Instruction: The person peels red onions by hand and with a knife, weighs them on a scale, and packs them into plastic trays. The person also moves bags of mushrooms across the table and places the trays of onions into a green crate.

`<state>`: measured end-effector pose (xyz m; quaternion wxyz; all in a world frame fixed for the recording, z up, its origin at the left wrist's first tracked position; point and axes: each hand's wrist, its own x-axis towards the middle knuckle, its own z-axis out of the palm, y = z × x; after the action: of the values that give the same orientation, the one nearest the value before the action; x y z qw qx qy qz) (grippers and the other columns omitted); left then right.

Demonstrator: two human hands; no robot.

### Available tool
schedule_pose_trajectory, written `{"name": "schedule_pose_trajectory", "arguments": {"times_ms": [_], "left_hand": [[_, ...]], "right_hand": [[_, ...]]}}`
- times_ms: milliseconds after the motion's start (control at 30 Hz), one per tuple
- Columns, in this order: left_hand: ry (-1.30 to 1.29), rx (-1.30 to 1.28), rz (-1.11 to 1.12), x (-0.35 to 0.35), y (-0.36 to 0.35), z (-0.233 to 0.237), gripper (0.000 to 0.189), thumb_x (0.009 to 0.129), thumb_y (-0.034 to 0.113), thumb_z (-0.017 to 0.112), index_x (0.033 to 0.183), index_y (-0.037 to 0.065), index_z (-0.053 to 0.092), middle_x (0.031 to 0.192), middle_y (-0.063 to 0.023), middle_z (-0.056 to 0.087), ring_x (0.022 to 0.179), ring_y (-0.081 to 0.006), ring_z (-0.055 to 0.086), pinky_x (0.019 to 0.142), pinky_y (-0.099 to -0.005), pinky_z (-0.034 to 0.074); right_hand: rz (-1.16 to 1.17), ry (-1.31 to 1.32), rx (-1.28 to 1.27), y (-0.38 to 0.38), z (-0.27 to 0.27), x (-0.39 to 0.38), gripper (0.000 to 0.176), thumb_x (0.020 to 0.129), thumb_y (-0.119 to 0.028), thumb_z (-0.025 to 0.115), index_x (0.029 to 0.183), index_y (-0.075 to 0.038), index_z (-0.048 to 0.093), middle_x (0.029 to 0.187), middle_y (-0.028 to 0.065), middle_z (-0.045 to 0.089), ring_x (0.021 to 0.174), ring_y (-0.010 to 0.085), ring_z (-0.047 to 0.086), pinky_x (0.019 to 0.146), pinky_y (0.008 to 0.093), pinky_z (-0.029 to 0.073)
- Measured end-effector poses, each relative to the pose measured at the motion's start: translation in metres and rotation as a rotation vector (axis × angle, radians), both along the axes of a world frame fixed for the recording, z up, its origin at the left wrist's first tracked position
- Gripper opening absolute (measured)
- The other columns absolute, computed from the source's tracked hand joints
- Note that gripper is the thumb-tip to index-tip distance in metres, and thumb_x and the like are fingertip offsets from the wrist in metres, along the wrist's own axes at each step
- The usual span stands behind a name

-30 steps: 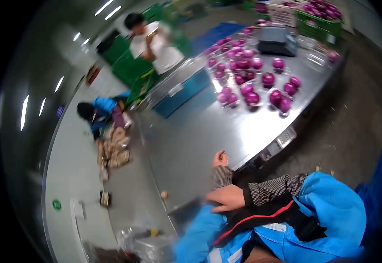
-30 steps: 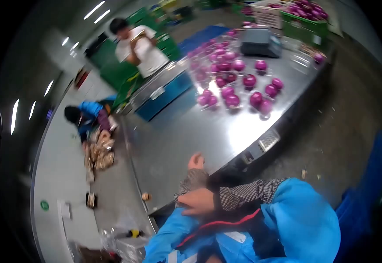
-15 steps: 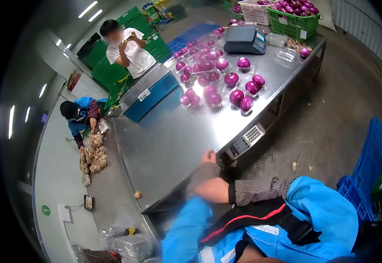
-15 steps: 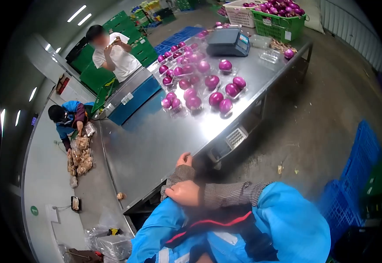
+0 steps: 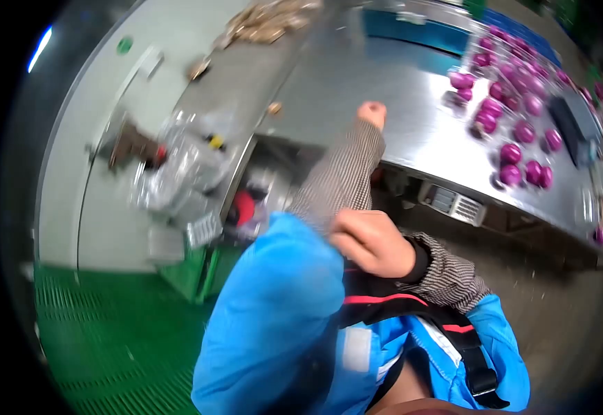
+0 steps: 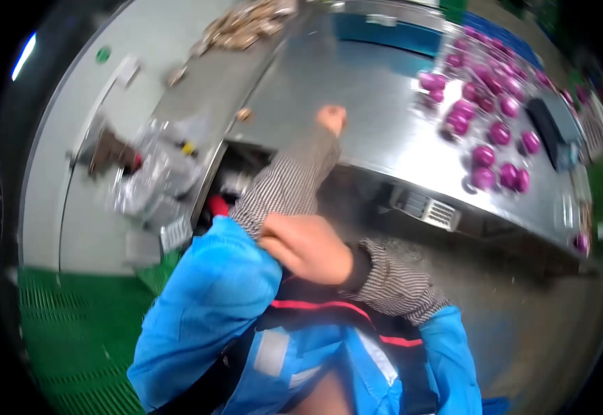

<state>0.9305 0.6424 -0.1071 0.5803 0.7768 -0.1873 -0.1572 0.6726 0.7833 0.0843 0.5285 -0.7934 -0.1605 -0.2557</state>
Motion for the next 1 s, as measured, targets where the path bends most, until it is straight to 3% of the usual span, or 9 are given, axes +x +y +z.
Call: {"name": "schedule_pose_trajectory", "arguments": {"times_ms": [67, 233, 300, 500, 667, 767, 833, 900, 1000], "left_hand": [[0.604, -0.292, 0.299, 0.052, 0.036, 0.046, 0.023, 0.091, 0.019, 0.059, 0.107, 0.003, 0.061, 0.082, -0.0086, 0.067, 0.069, -0.0198, 0.064, 0.061, -0.0324, 0.053], [0.454, -0.450, -0.023, 0.078, 0.147, 0.059, 0.024, 0.093, 0.018, 0.061, 0.110, 0.001, 0.059, 0.092, -0.0094, 0.065, 0.081, -0.0181, 0.064, 0.068, -0.0326, 0.053], [0.220, -0.457, -0.183, 0.093, 0.210, 0.049, 0.024, 0.093, 0.015, 0.061, 0.114, 0.002, 0.060, 0.096, -0.0083, 0.065, 0.086, -0.0169, 0.064, 0.073, -0.0299, 0.053], [-0.887, 0.297, 0.325, 0.169, 0.409, 0.103, 0.051, 0.072, 0.014, 0.077, 0.119, 0.005, 0.058, 0.113, -0.0143, 0.059, 0.113, -0.0332, 0.053, 0.100, -0.0425, 0.042], [-0.853, 0.770, 0.347, 0.221, 0.476, 0.089, 0.085, 0.063, 0.034, 0.085, 0.135, 0.009, 0.048, 0.123, -0.0176, 0.051, 0.117, -0.0375, 0.046, 0.099, -0.0484, 0.038], [-0.893, 0.864, 0.306, 0.227, 0.485, 0.077, 0.075, 0.065, 0.032, 0.083, 0.130, 0.010, 0.053, 0.120, -0.0172, 0.054, 0.107, -0.0355, 0.053, 0.092, -0.0462, 0.042], [-0.899, 0.864, 0.330, 0.225, 0.482, 0.079, 0.069, 0.066, 0.028, 0.082, 0.126, 0.010, 0.055, 0.117, -0.0152, 0.056, 0.106, -0.0344, 0.054, 0.091, -0.0459, 0.042], [-0.901, 0.874, 0.348, 0.226, 0.478, 0.076, 0.067, 0.065, 0.030, 0.082, 0.123, 0.009, 0.057, 0.114, -0.0138, 0.057, 0.104, -0.0338, 0.055, 0.089, -0.0459, 0.042], [-0.875, 0.906, 0.347, 0.229, 0.481, 0.073, 0.064, 0.064, 0.032, 0.082, 0.119, 0.008, 0.059, 0.111, -0.0133, 0.057, 0.102, -0.0337, 0.055, 0.087, -0.0459, 0.043]], "right_hand": [[0.145, 0.133, 0.091, 0.012, -0.010, 0.014, 0.009, 0.089, -0.007, 0.060, 0.089, 0.001, 0.057, 0.076, 0.0133, 0.057, 0.065, 0.0287, 0.058, 0.060, 0.0335, 0.046], [0.256, 0.210, 0.012, 0.047, -0.040, 0.107, 0.011, 0.090, -0.009, 0.061, 0.090, 0.001, 0.058, 0.077, 0.0101, 0.060, 0.066, 0.0202, 0.058, 0.063, 0.0301, 0.047], [0.170, 0.470, 0.130, 0.056, -0.058, 0.160, 0.014, 0.090, -0.017, 0.061, 0.095, -0.004, 0.063, 0.081, 0.0143, 0.065, 0.076, 0.0311, 0.066, 0.067, 0.0358, 0.051], [-0.017, 0.374, -0.187, 0.079, -0.138, 0.371, 0.024, 0.091, -0.024, 0.058, 0.103, -0.004, 0.061, 0.090, 0.0180, 0.067, 0.084, 0.0372, 0.064, 0.073, 0.0422, 0.050], [-0.060, 0.401, -0.507, 0.143, -0.201, 0.538, 0.033, 0.085, -0.021, 0.060, 0.116, -0.007, 0.055, 0.110, 0.0190, 0.062, 0.098, 0.0366, 0.063, 0.083, 0.0459, 0.050], [-0.010, 0.480, -0.670, 0.181, -0.200, 0.603, 0.036, 0.083, -0.017, 0.059, 0.118, -0.008, 0.053, 0.109, 0.0211, 0.059, 0.099, 0.0395, 0.061, 0.086, 0.0467, 0.050], [-0.072, 0.224, -0.701, 0.194, -0.218, 0.629, 0.035, 0.085, -0.018, 0.056, 0.119, -0.008, 0.053, 0.109, 0.0211, 0.059, 0.097, 0.0390, 0.062, 0.085, 0.0473, 0.050], [-0.116, 0.301, -0.741, 0.200, -0.239, 0.657, 0.027, 0.089, -0.029, 0.052, 0.100, -0.006, 0.062, 0.103, 0.0164, 0.063, 0.100, 0.0381, 0.063, 0.084, 0.0494, 0.051], [0.033, 0.305, -0.851, 0.191, -0.249, 0.672, 0.026, 0.090, -0.018, 0.049, 0.113, -0.009, 0.060, 0.099, 0.0169, 0.065, 0.095, 0.0352, 0.065, 0.083, 0.0472, 0.051]]}}
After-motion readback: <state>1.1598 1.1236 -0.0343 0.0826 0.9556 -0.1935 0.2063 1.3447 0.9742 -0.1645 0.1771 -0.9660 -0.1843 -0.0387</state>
